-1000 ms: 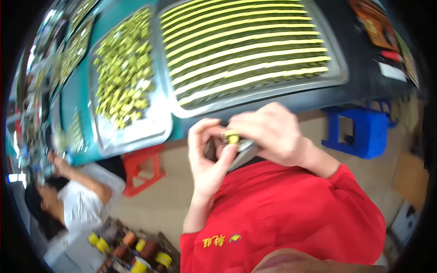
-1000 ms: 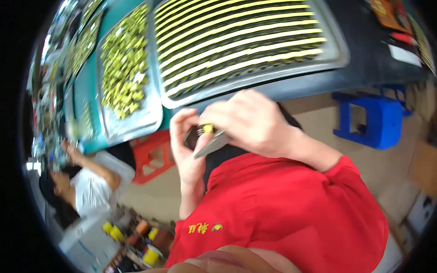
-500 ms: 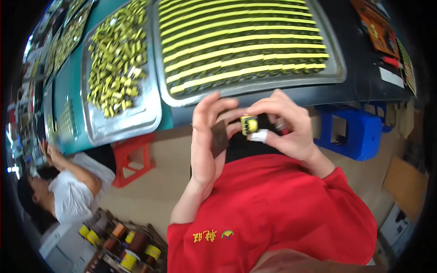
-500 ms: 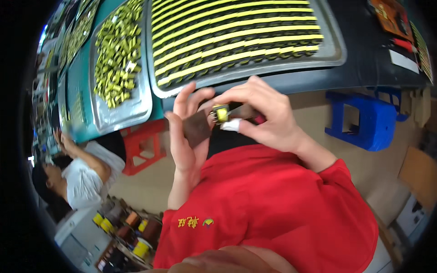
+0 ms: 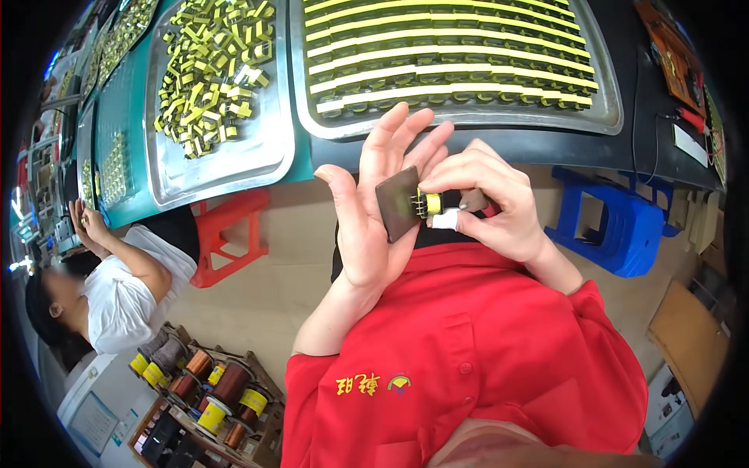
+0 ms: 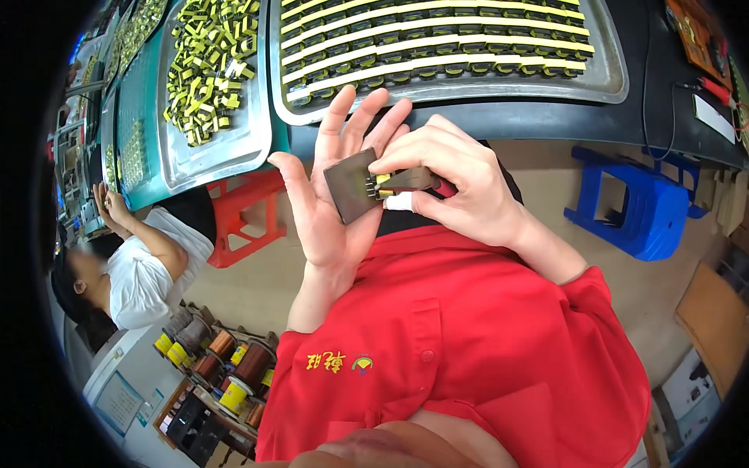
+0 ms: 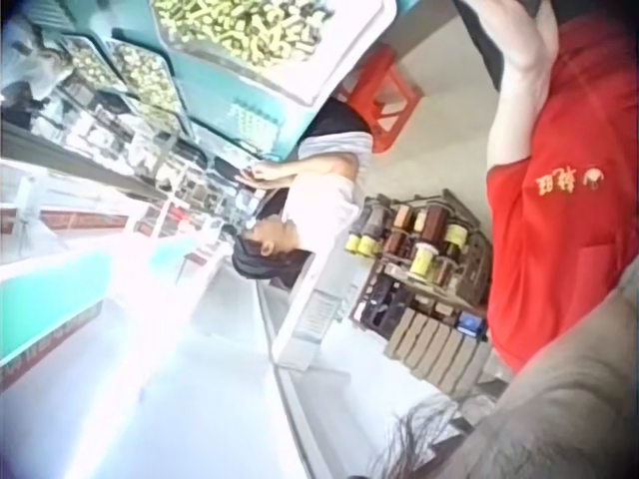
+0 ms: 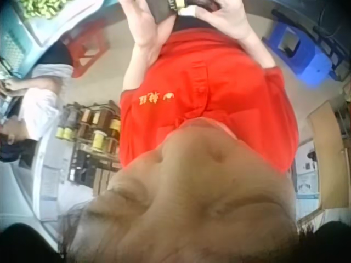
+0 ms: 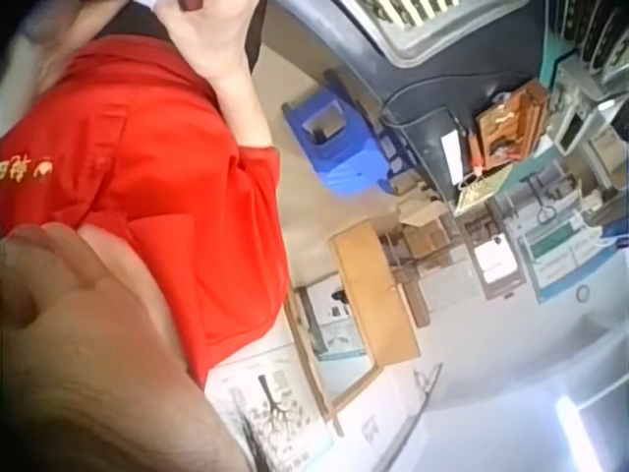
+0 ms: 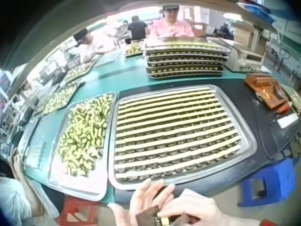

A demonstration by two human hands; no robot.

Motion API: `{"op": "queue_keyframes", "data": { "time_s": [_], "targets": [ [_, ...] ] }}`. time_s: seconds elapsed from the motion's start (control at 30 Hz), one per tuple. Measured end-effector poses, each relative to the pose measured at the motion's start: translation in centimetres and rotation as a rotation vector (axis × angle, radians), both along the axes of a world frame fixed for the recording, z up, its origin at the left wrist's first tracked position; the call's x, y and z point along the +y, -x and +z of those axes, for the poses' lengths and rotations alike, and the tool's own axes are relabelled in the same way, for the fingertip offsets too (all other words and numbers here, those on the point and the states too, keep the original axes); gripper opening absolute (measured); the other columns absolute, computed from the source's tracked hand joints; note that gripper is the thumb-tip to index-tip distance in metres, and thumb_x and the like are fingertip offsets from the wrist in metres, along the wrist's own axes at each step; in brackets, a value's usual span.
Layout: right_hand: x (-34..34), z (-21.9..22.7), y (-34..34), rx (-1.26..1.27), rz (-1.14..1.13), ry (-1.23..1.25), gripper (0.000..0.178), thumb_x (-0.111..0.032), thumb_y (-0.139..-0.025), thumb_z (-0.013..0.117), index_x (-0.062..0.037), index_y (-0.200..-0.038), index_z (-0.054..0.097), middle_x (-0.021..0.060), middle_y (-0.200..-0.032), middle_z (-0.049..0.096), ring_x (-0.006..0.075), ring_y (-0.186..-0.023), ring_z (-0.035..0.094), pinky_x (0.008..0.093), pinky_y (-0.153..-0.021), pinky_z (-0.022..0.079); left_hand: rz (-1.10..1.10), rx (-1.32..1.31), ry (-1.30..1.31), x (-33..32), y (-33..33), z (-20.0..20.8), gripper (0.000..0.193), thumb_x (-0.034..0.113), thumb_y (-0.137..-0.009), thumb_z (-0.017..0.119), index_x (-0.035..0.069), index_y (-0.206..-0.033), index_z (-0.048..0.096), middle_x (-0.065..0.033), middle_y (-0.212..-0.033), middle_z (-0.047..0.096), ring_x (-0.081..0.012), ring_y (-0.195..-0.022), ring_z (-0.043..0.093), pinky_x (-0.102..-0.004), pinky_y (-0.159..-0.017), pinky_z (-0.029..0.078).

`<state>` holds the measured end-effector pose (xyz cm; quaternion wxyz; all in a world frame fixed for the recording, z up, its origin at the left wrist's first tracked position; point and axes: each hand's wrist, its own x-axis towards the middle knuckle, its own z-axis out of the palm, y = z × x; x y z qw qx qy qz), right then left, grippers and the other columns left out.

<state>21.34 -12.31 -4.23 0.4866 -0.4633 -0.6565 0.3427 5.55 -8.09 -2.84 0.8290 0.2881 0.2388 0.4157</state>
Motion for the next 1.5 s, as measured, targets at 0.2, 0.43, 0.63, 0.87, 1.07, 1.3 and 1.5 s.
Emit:
{"op": "queue_keyframes", "data": {
  "time_s": [0.2, 0.43, 0.63, 0.87, 1.07, 1.3, 1.5],
  "targets": [
    [-0.2, 0.4, 0.8, -0.200, -0.057, -0.164, 0.036, 0.000, -0.060, 0.076, -0.0028, -0.096, 0.069, 0.0077, -0.092, 0.067, 0.0226, -0.074, 0.057, 0.0308, -0.066, 0.045, 0.029, 0.166, -0.121, -0.5, -0.1, -0.2, 0.094, 0.079, -0.086, 0.014, 0.009, -0.147, 0.026, -0.0172, -0.146, 0.034, -0.0360, -0.135, 0.034, -0.0462, -0.111, 0.027],
    [0.1, 0.4, 1.6, -0.223, -0.073, -0.233, 0.038, -0.001, -0.059, 0.077, -0.0039, -0.096, 0.069, 0.0073, -0.089, 0.066, 0.0241, -0.071, 0.057, 0.0314, -0.062, 0.046, 0.005, 0.207, -0.275, -0.8, 0.6, -1.0, 0.096, 0.077, -0.086, 0.004, 0.006, -0.147, 0.025, -0.0154, -0.145, 0.035, -0.0305, -0.131, 0.039, -0.0418, -0.106, 0.031],
    [0.6, 0.5, 1.9, -0.309, -0.075, -0.282, 0.041, -0.002, -0.055, 0.076, -0.0045, -0.095, 0.068, 0.0065, -0.088, 0.065, 0.0247, -0.069, 0.057, 0.0321, -0.061, 0.046, 0.023, 0.214, -0.294, -0.6, 0.8, -1.3, 0.099, 0.079, -0.084, 0.003, 0.006, -0.146, 0.025, -0.0161, -0.144, 0.037, -0.0290, -0.130, 0.040, -0.0411, -0.105, 0.032],
    [0.2, 0.4, 1.6, -0.155, -0.097, -0.233, 0.033, -0.007, -0.062, 0.079, -0.0075, -0.093, 0.068, 0.0047, -0.087, 0.066, 0.0239, -0.071, 0.057, 0.0336, -0.065, 0.046, 0.062, 0.448, -0.496, -1.0, 0.2, -0.5, 0.094, 0.076, -0.087, 0.022, 0.000, -0.143, 0.026, -0.0200, -0.141, 0.039, -0.0305, -0.132, 0.040, -0.0418, -0.103, 0.036],
    [-0.1, -0.9, 1.9, 0.003, -0.096, -0.305, 0.030, -0.004, -0.067, 0.076, -0.0065, -0.095, 0.065, 0.0049, -0.091, 0.065, 0.0228, -0.072, 0.055, 0.0334, -0.064, 0.042, 0.194, 0.576, -0.631, -1.5, 0.8, -0.8, 0.055, 0.035, -0.100, 0.045, 0.000, -0.140, 0.031, -0.0212, -0.130, 0.049, -0.0337, -0.115, 0.056, -0.0428, -0.100, 0.040],
    [-0.9, 0.7, -0.6, 0.072, -0.198, -0.289, 0.037, 0.009, -0.064, 0.069, -0.0041, -0.098, 0.066, 0.0070, -0.096, 0.069, 0.0193, -0.071, 0.056, 0.0298, -0.064, 0.042, 0.225, 0.360, -0.398, 0.3, 2.0, 0.6, 0.047, 0.030, -0.101, 0.044, 0.000, -0.137, 0.037, -0.0110, -0.107, 0.058, -0.0079, -0.076, 0.050, -0.0183, -0.058, 0.033],
    [-0.6, 0.3, -0.5, -0.074, -0.131, -0.362, 0.042, 0.009, -0.063, 0.071, -0.0057, -0.102, 0.065, 0.0072, -0.099, 0.066, 0.0214, -0.074, 0.054, 0.0312, -0.065, 0.045, -0.018, 0.375, -0.286, -1.4, 1.2, -0.2, 0.061, 0.003, -0.090, 0.052, 0.004, -0.145, 0.026, -0.0081, -0.108, 0.052, -0.0084, -0.078, 0.049, -0.0203, -0.068, 0.040]
  ]
}}
